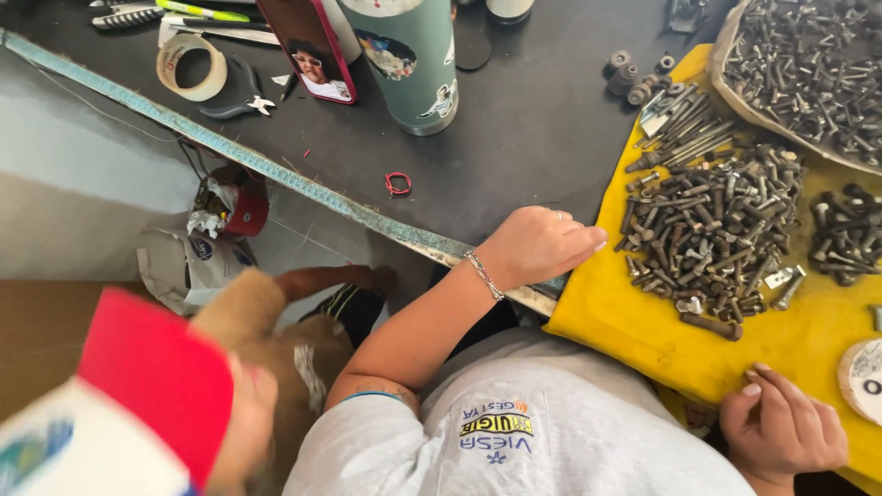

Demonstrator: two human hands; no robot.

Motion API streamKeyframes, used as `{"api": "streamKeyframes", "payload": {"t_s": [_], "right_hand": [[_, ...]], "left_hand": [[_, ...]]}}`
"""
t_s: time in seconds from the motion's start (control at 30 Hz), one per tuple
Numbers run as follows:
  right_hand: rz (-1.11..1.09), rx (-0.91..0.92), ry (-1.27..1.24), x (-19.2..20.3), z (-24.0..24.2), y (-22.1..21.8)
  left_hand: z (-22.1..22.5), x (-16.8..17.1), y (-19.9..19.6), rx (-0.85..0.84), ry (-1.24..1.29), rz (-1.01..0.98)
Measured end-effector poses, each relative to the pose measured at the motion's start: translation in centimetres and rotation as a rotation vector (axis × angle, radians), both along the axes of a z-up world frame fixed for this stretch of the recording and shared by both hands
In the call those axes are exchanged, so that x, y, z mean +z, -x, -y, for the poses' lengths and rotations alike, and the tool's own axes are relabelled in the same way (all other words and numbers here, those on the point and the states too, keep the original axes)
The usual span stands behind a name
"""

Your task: Sorting a large pile of metal bolts and screws into different groups on a workbench.

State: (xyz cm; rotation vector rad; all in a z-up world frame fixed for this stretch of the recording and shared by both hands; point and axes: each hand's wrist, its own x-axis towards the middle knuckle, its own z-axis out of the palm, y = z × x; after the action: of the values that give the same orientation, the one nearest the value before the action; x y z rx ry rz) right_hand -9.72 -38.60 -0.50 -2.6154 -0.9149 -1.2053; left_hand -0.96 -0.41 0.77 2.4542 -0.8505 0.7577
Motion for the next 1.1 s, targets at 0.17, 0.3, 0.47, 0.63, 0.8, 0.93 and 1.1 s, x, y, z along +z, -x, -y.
{"api": "streamKeyframes", "payload": {"t_s": [0.17, 0.3, 0.47, 0.63, 0.8, 0.93, 1.1], "right_hand": [[0.016, 0.012, -0.050, -0.2, -0.3, -0.1], [0.013, 0.004, -0.030, -0.3, -0.1, -0.1], [0.023, 0.012, -0.046, -0.5, 0.0, -0.2], [0.032, -0.006, -0.023, -0.5, 0.0, -0.1], [-0.010, 0.021, -0.092, 0.4, -0.8, 0.1], [-0.004, -0.023, -0.127, 1.6, -1.8, 0.1], [-0.019, -0.038, -0.153, 2.5, -2.2, -0.2]], "left_hand": [[0.2, -0.2, -0.1, 0.001, -0.002, 0.014], [0.2, 0.3, 0.0, -0.009, -0.006, 0.017], [0.2, 0.3, -0.1, -0.023, -0.014, 0.013], [0.1, 0.7, 0.2, -0.017, -0.027, -0.001], [0.1, 1.0, 0.2, 0.001, -0.019, 0.066], [-0.3, 2.1, 0.4, -0.130, -0.009, -0.002], [-0.4, 2.6, 0.2, -0.112, -0.060, -0.062]]}}
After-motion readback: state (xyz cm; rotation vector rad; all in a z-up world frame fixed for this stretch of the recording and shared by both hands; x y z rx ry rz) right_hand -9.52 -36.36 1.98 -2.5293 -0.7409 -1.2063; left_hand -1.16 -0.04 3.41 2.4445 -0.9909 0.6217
